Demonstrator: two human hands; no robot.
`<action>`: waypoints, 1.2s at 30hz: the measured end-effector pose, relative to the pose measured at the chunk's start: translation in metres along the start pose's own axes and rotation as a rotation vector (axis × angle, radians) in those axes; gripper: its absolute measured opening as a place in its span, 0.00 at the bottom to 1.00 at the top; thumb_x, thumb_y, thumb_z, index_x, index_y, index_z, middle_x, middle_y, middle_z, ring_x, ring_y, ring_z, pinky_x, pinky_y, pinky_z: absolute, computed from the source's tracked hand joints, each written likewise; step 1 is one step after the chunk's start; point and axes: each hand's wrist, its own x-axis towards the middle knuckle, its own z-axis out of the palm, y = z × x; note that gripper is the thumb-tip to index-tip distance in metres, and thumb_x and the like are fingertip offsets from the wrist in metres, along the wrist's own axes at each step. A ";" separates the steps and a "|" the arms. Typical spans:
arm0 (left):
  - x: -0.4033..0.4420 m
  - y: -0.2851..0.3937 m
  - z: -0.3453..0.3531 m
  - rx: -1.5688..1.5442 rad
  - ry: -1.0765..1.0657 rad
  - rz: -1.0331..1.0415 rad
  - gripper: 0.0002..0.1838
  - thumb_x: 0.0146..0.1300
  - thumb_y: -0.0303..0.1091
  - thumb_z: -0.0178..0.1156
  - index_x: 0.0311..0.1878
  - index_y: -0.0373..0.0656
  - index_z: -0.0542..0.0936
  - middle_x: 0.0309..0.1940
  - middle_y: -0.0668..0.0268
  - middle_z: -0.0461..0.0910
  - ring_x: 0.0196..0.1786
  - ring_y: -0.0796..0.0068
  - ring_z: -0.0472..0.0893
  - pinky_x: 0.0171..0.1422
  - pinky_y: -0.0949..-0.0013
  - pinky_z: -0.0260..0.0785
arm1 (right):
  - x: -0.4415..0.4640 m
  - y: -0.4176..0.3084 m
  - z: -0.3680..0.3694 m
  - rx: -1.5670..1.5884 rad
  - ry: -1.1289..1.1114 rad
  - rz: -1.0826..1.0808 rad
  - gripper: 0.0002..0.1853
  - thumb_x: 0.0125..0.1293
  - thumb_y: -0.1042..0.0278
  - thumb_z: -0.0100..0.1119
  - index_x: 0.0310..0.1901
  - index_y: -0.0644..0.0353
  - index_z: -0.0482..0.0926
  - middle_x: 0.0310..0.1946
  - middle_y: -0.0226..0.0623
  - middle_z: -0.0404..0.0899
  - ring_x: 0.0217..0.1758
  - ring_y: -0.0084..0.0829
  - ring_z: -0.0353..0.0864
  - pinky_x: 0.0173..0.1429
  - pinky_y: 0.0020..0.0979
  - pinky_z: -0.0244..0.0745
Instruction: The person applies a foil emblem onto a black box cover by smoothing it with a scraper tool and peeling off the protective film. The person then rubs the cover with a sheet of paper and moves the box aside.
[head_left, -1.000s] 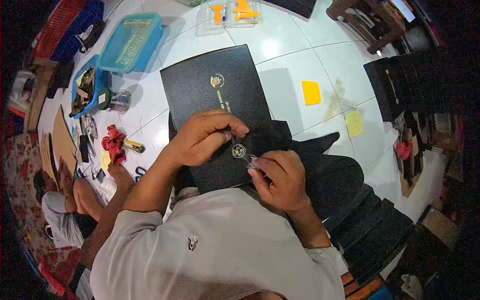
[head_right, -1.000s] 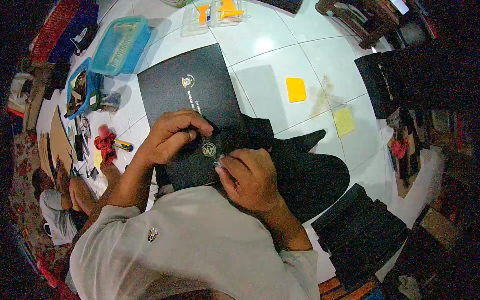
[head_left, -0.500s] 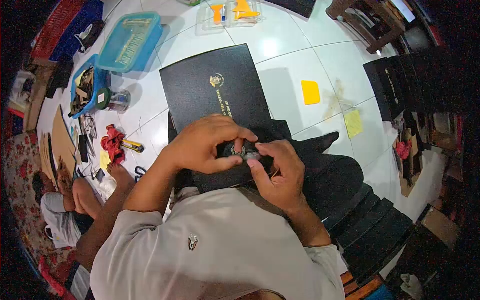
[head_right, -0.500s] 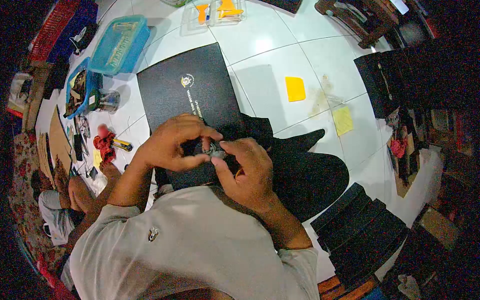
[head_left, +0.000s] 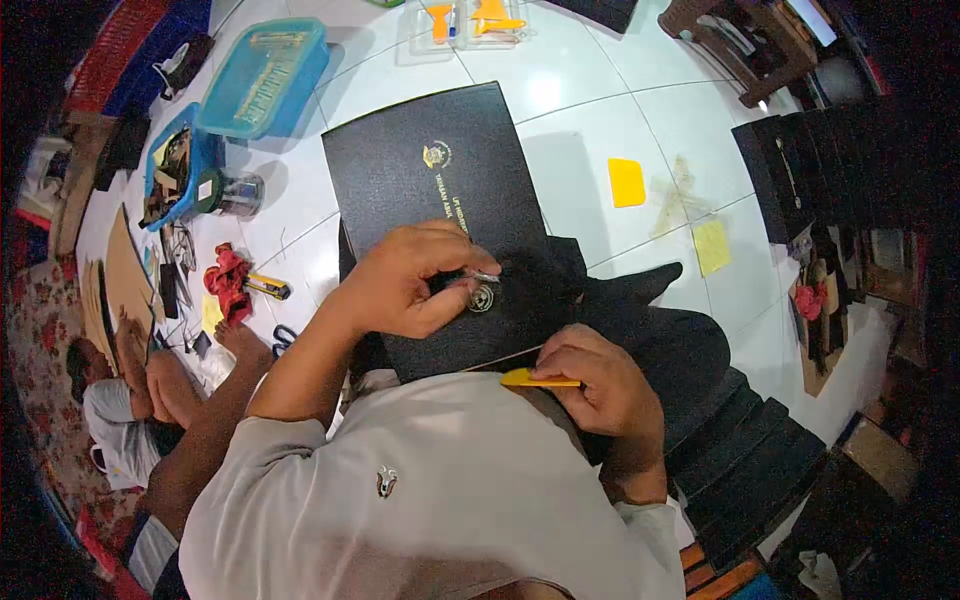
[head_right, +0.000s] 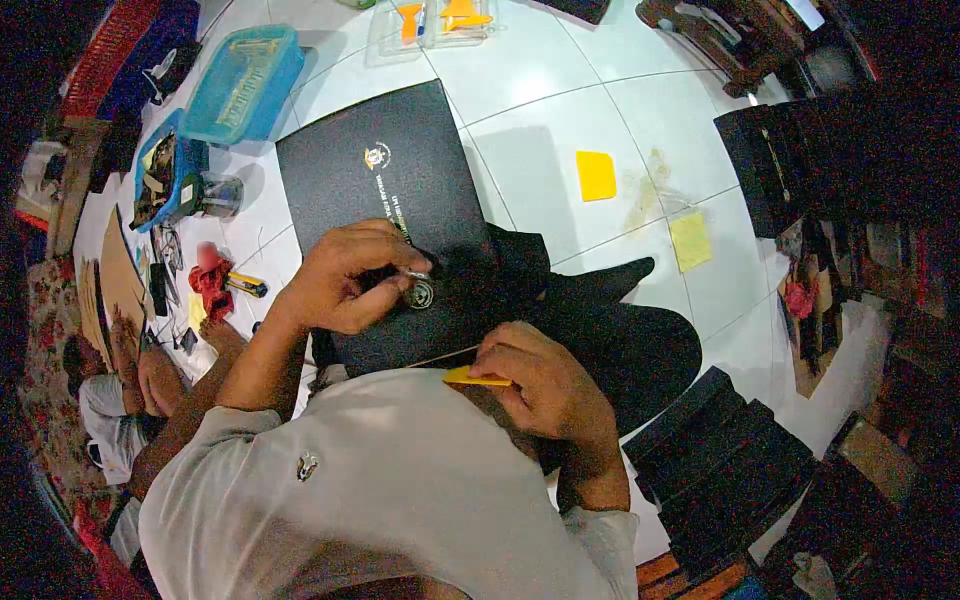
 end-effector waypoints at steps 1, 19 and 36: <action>-0.001 0.000 0.000 0.001 -0.001 0.000 0.13 0.60 0.22 0.65 0.48 0.39 0.90 0.37 0.56 0.89 0.39 0.53 0.88 0.48 0.55 0.80 | 0.002 0.000 0.001 0.000 0.000 -0.001 0.17 0.58 0.66 0.80 0.46 0.62 0.87 0.47 0.43 0.85 0.52 0.47 0.87 0.58 0.44 0.84; -0.003 0.002 0.000 0.027 0.041 -0.048 0.10 0.61 0.23 0.66 0.46 0.39 0.90 0.35 0.57 0.90 0.37 0.53 0.88 0.44 0.56 0.80 | 0.027 -0.015 0.024 -0.460 0.060 -0.269 0.27 0.53 0.70 0.74 0.58 0.64 0.88 0.60 0.42 0.86 0.58 0.46 0.85 0.61 0.47 0.82; -0.001 0.001 0.002 0.049 0.010 -0.065 0.10 0.63 0.24 0.66 0.46 0.40 0.90 0.37 0.57 0.90 0.39 0.54 0.88 0.47 0.56 0.81 | 0.034 -0.018 0.023 -0.448 0.019 -0.201 0.25 0.55 0.71 0.74 0.57 0.61 0.89 0.63 0.41 0.86 0.57 0.46 0.86 0.64 0.47 0.82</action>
